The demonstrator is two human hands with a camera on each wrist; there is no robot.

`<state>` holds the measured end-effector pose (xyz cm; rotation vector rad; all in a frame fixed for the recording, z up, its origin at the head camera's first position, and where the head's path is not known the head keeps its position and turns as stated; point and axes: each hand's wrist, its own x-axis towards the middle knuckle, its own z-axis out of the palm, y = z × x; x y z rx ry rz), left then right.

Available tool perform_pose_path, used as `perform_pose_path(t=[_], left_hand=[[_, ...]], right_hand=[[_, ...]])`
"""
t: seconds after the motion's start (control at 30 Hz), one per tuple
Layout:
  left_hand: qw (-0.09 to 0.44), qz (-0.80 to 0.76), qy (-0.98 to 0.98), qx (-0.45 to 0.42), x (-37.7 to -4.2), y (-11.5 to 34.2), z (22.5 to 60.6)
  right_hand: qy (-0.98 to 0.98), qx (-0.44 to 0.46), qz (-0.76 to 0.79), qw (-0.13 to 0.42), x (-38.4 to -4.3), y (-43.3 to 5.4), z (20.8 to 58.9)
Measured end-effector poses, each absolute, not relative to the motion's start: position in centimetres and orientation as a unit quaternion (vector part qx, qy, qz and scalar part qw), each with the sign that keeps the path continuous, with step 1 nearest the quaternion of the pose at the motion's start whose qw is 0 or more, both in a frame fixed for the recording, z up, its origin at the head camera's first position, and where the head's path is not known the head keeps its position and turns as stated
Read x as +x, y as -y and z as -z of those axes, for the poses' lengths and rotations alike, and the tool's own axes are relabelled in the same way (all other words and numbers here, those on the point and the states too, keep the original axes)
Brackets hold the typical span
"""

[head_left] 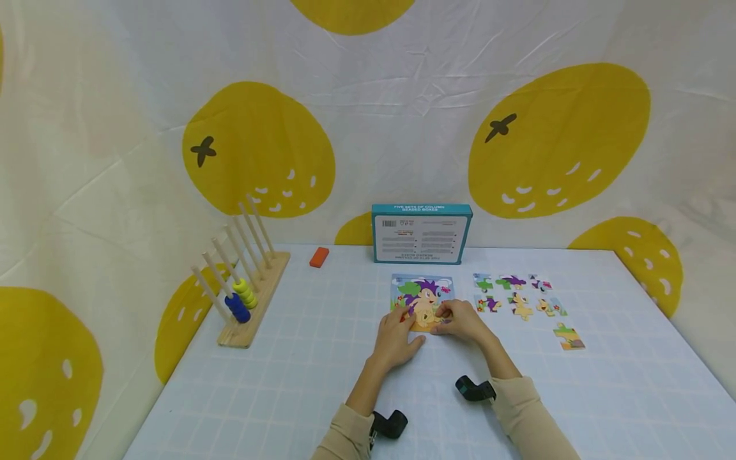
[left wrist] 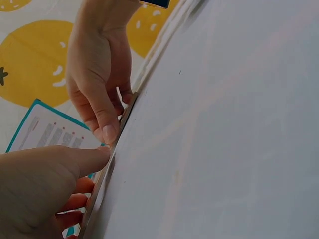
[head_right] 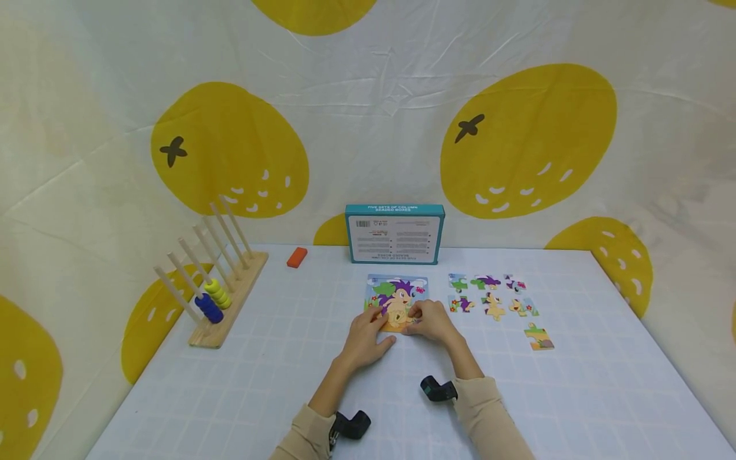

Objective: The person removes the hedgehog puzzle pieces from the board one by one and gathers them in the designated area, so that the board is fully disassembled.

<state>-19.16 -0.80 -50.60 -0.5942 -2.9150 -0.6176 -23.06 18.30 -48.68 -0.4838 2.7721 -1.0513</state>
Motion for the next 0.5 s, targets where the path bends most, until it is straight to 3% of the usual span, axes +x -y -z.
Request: perform_pose_path(t=[0.5], left_hand=[[0.053, 0.204, 0.957, -0.199, -19.12, 0.89, 50.82]], right_hand=[[-0.926, -0.124, 0.345, 0.093, -22.89, -17.79, 48.16]])
